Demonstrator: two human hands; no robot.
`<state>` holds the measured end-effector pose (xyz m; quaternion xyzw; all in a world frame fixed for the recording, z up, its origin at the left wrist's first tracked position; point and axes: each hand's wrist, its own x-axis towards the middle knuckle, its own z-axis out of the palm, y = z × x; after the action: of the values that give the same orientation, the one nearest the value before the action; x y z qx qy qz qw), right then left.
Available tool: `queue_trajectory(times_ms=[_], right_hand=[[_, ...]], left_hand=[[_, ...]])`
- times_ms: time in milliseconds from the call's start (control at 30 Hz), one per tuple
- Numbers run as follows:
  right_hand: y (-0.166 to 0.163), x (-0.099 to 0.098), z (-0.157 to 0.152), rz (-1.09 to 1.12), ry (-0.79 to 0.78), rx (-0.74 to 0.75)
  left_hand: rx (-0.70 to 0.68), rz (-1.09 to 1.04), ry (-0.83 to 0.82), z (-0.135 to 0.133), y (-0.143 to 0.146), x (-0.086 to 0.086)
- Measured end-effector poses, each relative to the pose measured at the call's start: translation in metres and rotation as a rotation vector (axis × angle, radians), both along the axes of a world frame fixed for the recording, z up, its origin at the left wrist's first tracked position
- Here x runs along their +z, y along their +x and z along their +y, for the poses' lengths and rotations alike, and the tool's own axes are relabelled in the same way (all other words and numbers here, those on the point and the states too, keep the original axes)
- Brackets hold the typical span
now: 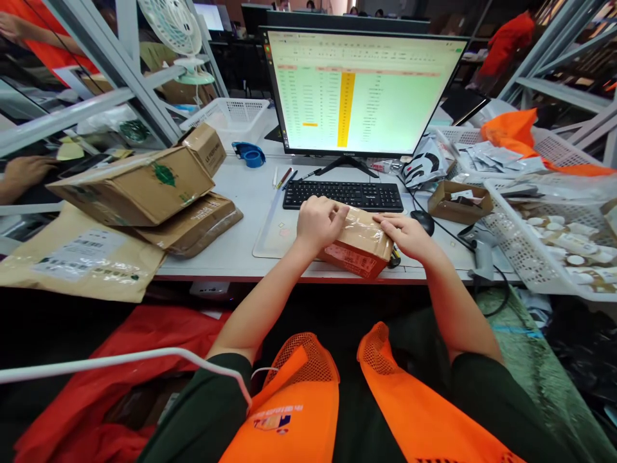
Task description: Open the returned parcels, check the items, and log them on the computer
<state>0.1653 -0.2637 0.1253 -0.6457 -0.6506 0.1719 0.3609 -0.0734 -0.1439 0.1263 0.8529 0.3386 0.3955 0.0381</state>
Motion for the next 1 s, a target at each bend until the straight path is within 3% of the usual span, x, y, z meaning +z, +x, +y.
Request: queue_trajectory(times_ms=[133, 233, 333, 433, 500, 600, 700, 767, 833, 867, 933, 1000], right_hand=[[0.005, 0.018, -0.001, -0.092, -0.108, 0.076], [-0.002, 0.032, -0.004, -0.277, -0.152, 0.106], [-0.012, 0.035, -0.007, -0.478, -0.082, 0.064], [-0.012, 0.029, -0.007, -0.541, 0.037, 0.014], [-0.003, 0.025, -0.002, -0.493, 0.097, -0.074], [0.017, 0.016, 0.019, -0.200, 0.131, -0.211], [0.033, 0.000, 0.044, 0.258, -0.017, -0.235], [0.038, -0.011, 0.053, 0.411, -0.117, -0.255], [0.040, -0.015, 0.052, 0.409, -0.104, -0.311], [0.038, -0.012, 0.047, 0.347, -0.026, -0.353], [0.029, 0.001, 0.030, 0.134, 0.222, -0.423], [0.010, 0.019, 0.008, -0.125, 0.431, -0.351]], left_hand=[[-0.047, -0.277, 0.225, 0.008, -0.009, -0.025], [-0.039, -0.455, 0.299, 0.001, -0.019, -0.047], [-0.029, -0.483, 0.288, -0.017, -0.031, -0.068], [-0.015, -0.403, 0.233, -0.035, -0.046, -0.074], [-0.016, -0.302, 0.135, -0.040, -0.056, -0.062], [-0.072, -0.062, -0.176, -0.034, -0.062, -0.023], [-0.057, 0.216, -0.457, -0.016, -0.052, 0.023], [0.022, 0.377, -0.473, -0.003, -0.038, 0.045], [0.092, 0.510, -0.430, 0.008, -0.023, 0.058], [0.105, 0.571, -0.425, 0.012, -0.017, 0.061], [0.091, 0.650, -0.427, 0.016, -0.012, 0.062], [0.045, 0.642, -0.414, 0.017, -0.018, 0.060]])
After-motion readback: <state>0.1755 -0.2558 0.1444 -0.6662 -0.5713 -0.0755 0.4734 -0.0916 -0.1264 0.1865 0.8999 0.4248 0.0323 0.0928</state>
